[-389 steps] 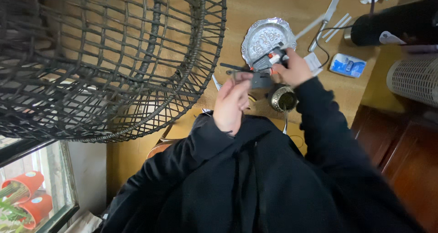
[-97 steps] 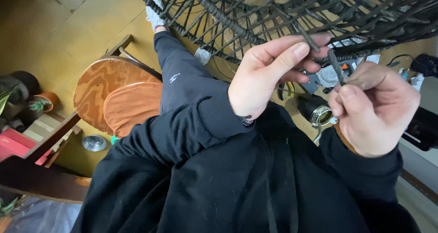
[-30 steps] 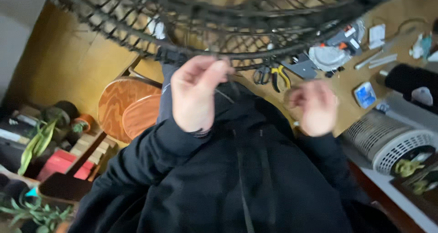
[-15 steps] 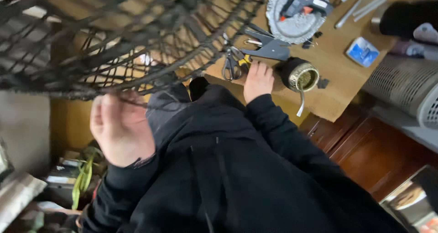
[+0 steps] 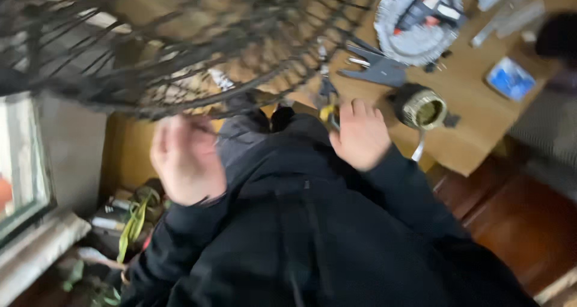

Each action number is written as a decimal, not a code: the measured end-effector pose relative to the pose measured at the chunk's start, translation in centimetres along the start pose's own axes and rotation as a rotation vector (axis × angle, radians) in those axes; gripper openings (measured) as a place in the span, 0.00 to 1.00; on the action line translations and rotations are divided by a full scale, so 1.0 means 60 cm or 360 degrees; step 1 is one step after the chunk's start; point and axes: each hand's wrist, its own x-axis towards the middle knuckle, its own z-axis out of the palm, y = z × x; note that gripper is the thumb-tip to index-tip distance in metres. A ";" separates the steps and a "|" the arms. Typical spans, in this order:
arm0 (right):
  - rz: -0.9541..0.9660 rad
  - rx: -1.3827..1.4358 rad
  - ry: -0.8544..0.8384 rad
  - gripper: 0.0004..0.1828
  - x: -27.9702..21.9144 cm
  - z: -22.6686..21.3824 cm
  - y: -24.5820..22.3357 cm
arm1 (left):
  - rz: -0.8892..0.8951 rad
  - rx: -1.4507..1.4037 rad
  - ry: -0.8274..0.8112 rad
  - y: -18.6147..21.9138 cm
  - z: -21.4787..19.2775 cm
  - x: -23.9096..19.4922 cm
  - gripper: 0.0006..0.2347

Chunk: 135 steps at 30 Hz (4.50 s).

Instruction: The person sits on the floor and repairs a woven basket by bending a metal wire, applying hot glue with a glue gun, and attaching the wire to the basket frame. They use pliers to adjust the wire and secure it in place.

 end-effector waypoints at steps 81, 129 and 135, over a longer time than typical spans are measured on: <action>-0.0792 0.0044 -0.0602 0.19 0.086 -0.333 -0.225 | 0.0260 0.1025 -0.1237 0.102 -0.095 0.069 0.07; -0.0772 0.0154 -0.0817 0.33 0.079 -0.339 -0.233 | 0.0184 0.0905 -0.1435 0.150 -0.074 0.074 0.13; -0.0933 -0.0013 -0.0653 0.30 0.077 -0.329 -0.231 | 0.0014 0.0813 -0.1432 0.141 -0.069 0.069 0.14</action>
